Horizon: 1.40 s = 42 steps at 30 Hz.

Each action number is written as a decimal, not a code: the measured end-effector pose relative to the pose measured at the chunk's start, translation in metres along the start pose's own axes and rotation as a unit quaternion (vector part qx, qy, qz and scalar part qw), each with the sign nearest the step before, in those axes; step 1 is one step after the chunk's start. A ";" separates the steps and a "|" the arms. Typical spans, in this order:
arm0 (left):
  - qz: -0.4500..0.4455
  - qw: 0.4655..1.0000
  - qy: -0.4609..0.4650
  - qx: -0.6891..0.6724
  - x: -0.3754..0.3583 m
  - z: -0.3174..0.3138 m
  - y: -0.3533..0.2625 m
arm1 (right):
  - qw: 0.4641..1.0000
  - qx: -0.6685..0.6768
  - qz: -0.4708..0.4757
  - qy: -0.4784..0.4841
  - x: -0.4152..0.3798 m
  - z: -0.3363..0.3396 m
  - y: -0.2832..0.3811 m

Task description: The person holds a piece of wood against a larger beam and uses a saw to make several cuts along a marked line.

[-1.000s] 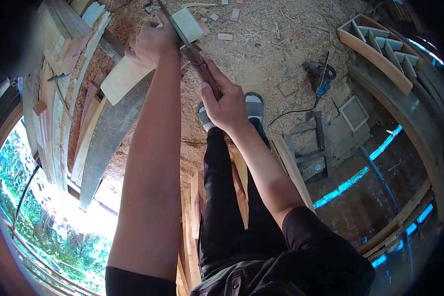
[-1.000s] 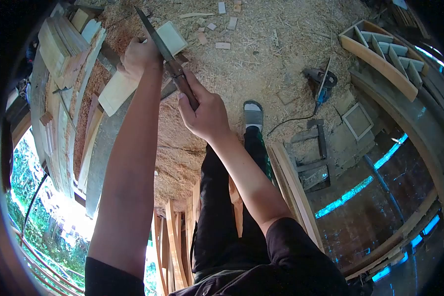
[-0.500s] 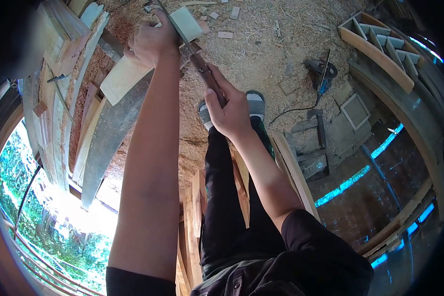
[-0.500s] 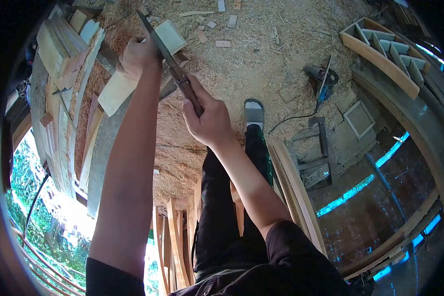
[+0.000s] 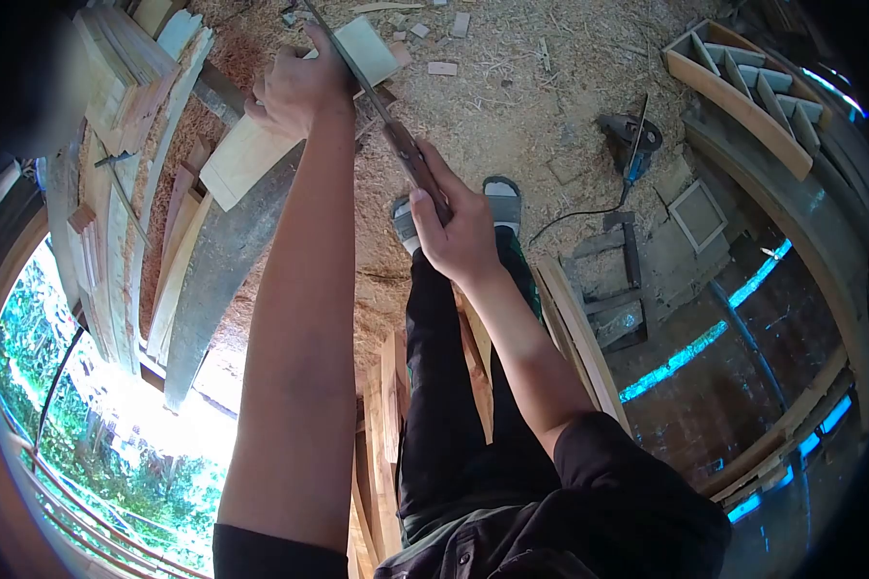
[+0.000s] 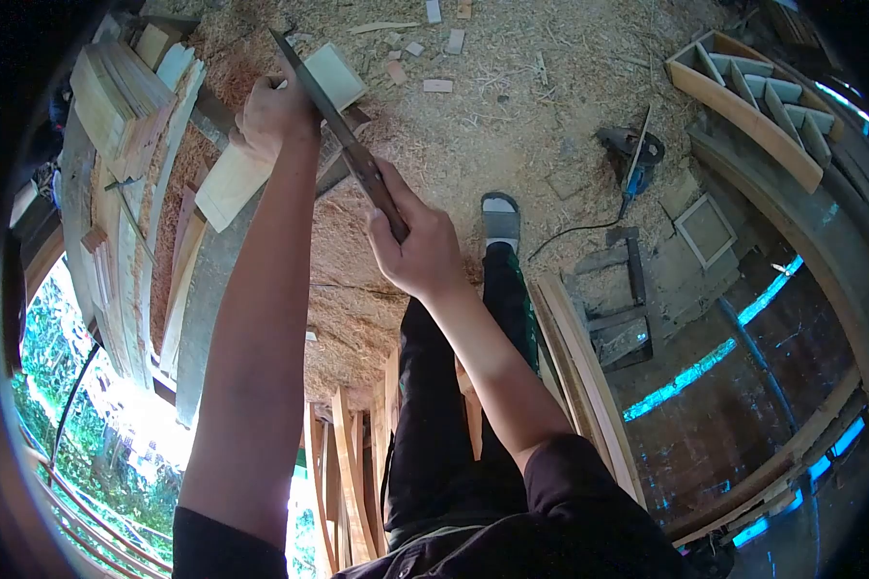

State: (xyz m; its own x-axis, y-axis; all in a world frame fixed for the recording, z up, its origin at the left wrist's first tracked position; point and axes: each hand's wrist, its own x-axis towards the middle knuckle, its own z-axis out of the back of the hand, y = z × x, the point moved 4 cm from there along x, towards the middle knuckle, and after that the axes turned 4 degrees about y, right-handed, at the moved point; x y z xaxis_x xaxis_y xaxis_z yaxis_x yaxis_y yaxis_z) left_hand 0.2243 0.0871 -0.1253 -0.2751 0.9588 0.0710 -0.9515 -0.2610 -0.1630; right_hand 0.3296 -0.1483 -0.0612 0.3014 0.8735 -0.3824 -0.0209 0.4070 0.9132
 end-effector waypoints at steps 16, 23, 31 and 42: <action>0.005 1.000 0.017 -0.012 -0.002 0.008 -0.004 | 0.999 -0.030 -0.023 -0.004 -0.028 0.009 -0.010; 0.019 0.998 0.052 0.020 -0.003 0.007 -0.002 | 0.999 -0.038 -0.036 0.009 -0.006 0.000 -0.006; 0.023 0.997 0.071 0.026 -0.003 0.008 -0.004 | 1.000 -0.016 -0.022 0.002 -0.009 0.009 0.001; 0.012 0.999 0.045 0.016 -0.003 0.007 -0.002 | 0.999 -0.010 -0.034 -0.002 -0.026 0.006 -0.009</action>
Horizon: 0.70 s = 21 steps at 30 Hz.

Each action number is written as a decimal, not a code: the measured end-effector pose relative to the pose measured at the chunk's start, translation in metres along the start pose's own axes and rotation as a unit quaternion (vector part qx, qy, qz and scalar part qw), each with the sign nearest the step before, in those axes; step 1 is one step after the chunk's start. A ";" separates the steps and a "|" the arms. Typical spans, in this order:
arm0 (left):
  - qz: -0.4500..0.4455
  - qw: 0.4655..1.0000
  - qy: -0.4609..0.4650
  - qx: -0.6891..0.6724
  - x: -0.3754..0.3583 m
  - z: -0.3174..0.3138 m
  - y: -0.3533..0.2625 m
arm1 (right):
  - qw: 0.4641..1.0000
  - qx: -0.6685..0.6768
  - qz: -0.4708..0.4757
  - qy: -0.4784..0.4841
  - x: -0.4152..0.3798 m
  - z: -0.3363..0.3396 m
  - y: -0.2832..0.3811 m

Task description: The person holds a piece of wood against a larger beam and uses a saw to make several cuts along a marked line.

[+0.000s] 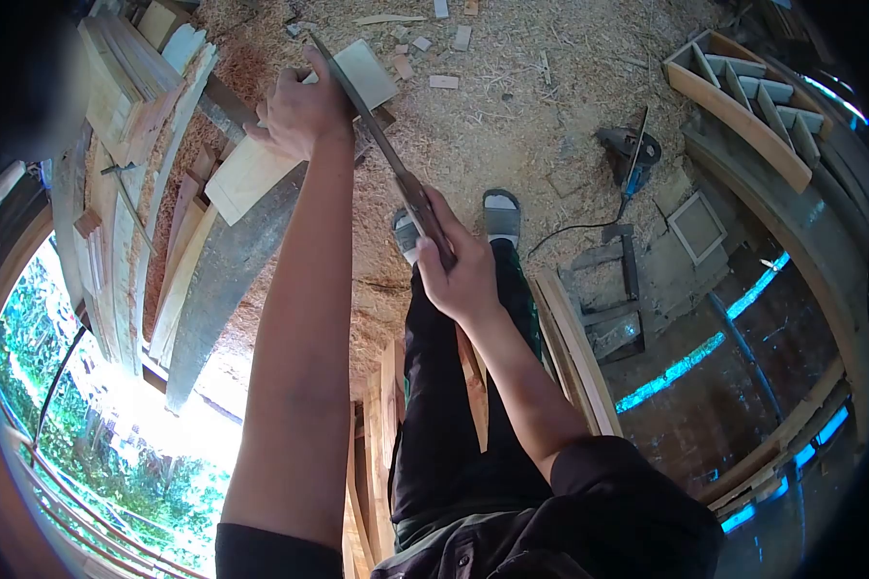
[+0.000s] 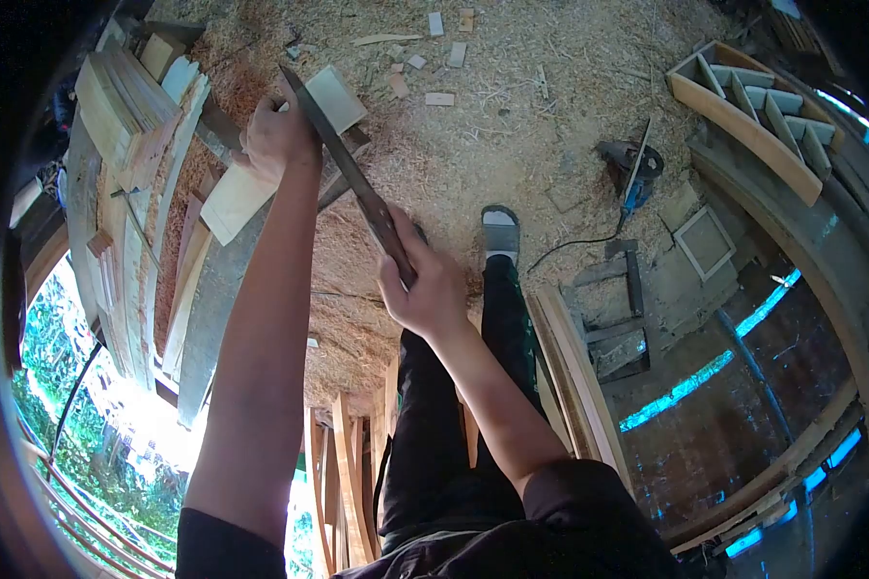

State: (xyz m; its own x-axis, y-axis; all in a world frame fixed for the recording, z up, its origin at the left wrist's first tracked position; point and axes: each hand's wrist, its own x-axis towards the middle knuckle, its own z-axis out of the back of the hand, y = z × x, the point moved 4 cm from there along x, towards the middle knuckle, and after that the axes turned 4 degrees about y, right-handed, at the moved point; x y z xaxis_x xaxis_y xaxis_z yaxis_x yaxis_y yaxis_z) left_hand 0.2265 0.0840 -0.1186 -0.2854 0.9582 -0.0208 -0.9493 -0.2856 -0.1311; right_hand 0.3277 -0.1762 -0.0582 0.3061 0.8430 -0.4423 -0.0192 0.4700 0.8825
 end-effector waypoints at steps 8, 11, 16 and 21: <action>0.007 1.000 0.007 0.000 0.002 -0.002 0.001 | 0.999 -0.033 0.022 0.000 -0.007 0.009 0.000; 0.006 1.000 -0.006 -0.011 0.003 -0.004 0.003 | 0.999 0.005 -0.045 0.019 -0.019 0.011 -0.003; 0.007 1.000 -0.016 0.003 0.001 -0.004 0.004 | 0.993 -0.052 -0.081 0.065 0.034 -0.001 0.012; 0.005 1.000 -0.020 0.023 0.004 -0.005 0.002 | 1.000 -0.004 -0.011 0.007 -0.016 0.010 -0.007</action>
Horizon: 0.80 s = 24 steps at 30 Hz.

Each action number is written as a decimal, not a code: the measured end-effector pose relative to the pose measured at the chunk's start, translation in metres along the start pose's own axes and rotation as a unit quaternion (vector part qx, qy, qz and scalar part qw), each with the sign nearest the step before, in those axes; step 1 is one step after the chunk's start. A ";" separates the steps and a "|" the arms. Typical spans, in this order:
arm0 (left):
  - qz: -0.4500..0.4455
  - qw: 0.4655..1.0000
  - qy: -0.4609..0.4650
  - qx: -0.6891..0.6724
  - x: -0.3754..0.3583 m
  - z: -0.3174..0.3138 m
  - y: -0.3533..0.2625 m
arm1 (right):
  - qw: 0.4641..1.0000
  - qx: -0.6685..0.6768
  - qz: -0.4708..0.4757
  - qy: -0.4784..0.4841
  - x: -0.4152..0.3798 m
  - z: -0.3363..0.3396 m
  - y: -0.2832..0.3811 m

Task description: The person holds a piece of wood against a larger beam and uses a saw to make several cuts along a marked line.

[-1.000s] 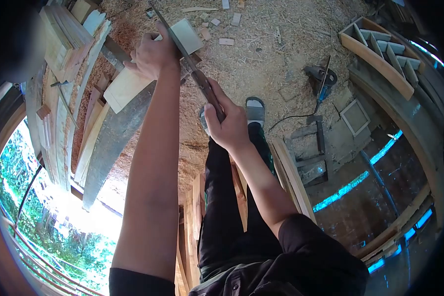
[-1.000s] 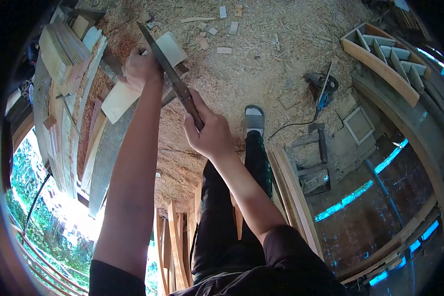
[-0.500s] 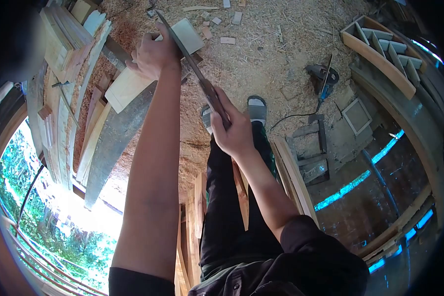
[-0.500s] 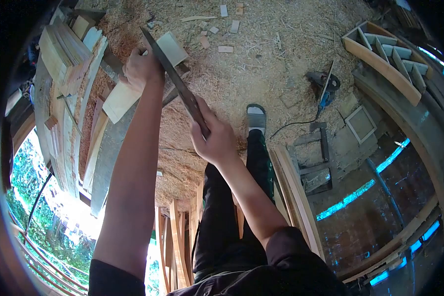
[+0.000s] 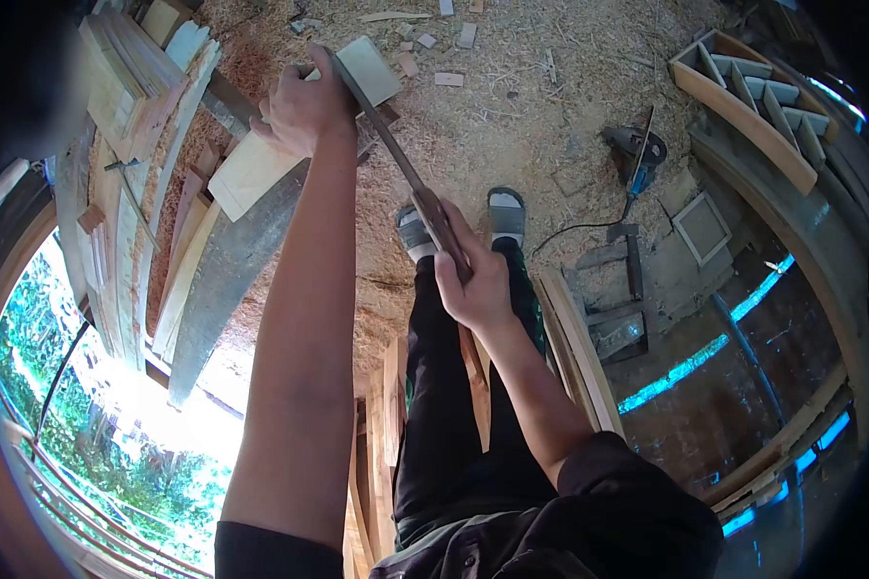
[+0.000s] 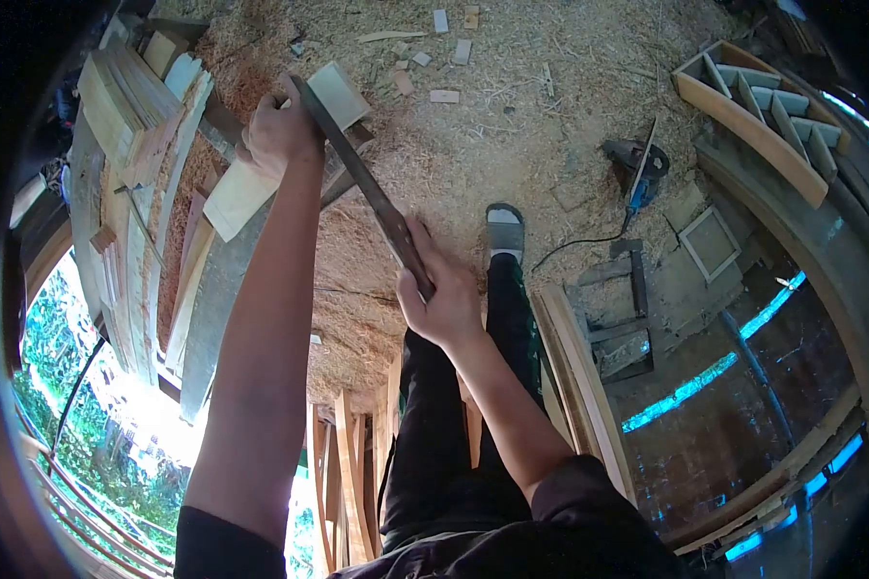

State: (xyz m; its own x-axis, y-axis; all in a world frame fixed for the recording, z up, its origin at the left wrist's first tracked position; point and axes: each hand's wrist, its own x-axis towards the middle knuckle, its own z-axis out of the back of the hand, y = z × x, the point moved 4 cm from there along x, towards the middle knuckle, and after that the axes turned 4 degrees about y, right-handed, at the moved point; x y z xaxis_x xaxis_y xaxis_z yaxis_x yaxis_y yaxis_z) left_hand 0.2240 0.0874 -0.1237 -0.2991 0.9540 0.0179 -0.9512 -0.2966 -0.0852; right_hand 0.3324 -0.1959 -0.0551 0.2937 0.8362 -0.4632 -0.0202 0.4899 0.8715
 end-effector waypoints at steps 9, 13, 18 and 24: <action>-0.007 1.000 0.010 -0.018 -0.003 0.003 0.001 | 0.999 -0.042 -0.010 0.019 0.035 -0.011 0.009; -0.003 1.000 0.005 -0.021 -0.002 0.000 0.003 | 0.999 -0.032 0.031 -0.005 0.000 0.000 -0.002; -0.002 0.999 0.015 -0.039 -0.004 0.006 -0.004 | 0.998 0.017 0.053 0.003 0.023 -0.001 0.004; 0.001 1.000 -0.009 -0.027 -0.007 0.006 -0.003 | 0.979 0.187 0.068 -0.050 0.068 0.013 0.036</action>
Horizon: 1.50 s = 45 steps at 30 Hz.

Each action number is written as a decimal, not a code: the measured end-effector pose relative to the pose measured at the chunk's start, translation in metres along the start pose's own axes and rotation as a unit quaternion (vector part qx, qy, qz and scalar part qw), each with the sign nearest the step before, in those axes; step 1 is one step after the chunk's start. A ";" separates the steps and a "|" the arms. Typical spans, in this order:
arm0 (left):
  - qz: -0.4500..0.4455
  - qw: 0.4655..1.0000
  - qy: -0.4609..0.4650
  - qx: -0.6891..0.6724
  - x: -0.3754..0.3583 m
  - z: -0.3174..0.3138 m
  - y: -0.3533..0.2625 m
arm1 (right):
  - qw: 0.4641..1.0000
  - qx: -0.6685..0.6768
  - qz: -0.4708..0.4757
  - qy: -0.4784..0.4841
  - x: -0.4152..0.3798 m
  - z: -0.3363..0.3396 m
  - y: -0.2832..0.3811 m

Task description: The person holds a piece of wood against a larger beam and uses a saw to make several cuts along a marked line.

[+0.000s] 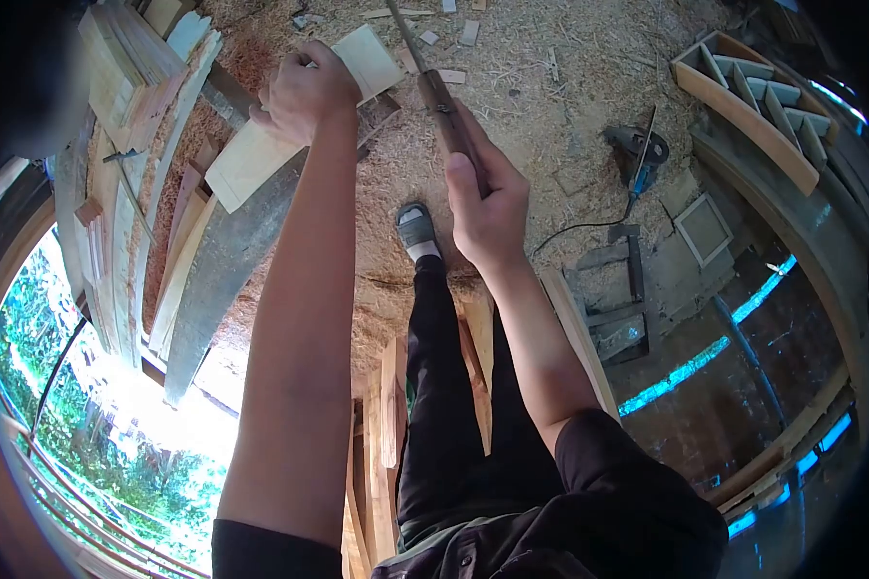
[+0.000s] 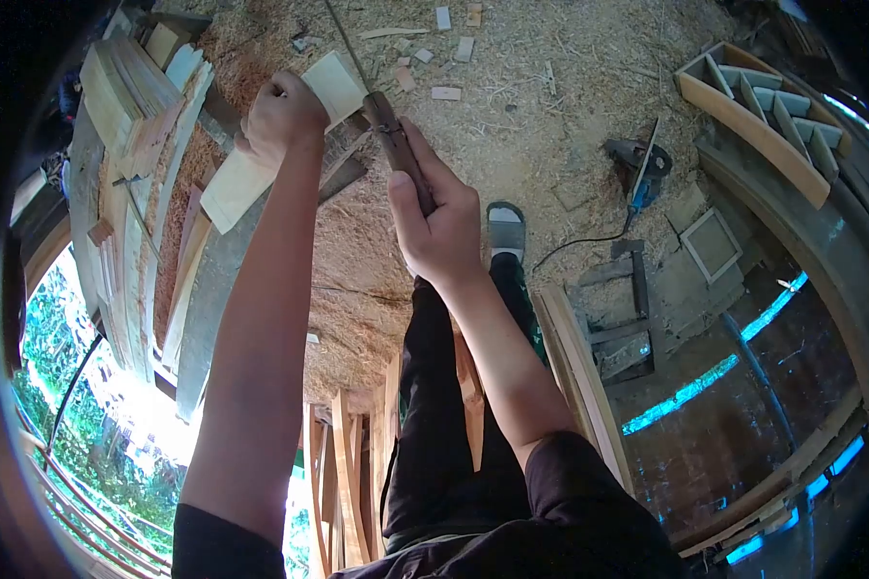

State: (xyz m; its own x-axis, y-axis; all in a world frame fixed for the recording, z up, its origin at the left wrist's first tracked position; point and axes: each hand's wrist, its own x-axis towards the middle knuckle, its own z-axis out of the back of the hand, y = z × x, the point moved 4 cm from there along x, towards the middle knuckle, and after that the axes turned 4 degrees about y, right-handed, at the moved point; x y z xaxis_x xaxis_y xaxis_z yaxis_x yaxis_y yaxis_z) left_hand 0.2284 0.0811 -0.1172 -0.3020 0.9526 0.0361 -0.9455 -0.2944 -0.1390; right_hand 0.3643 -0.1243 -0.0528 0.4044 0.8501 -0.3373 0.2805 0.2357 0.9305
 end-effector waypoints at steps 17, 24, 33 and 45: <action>-0.018 1.000 -0.004 -0.006 0.003 -0.004 0.005 | 0.978 -0.199 0.020 0.056 -0.017 -0.017 -0.033; -0.018 1.000 -0.001 -0.010 0.002 -0.004 0.005 | 0.972 -0.225 0.052 0.050 -0.013 -0.019 -0.032; -0.021 0.999 0.030 -0.004 0.004 -0.003 0.005 | 0.981 -0.185 0.008 0.055 -0.018 -0.022 -0.036; -0.014 1.000 0.012 -0.016 0.004 -0.004 0.003 | 0.980 -0.191 -0.003 0.048 -0.029 -0.017 -0.033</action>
State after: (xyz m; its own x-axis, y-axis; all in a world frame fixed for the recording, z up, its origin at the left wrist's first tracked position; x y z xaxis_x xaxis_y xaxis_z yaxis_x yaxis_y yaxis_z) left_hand 0.2244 0.0846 -0.1211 -0.2730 0.9619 0.0165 -0.9489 -0.2664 -0.1693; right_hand 0.3289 -0.1485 -0.0715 0.3145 0.8842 -0.3454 -0.0714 0.3849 0.9202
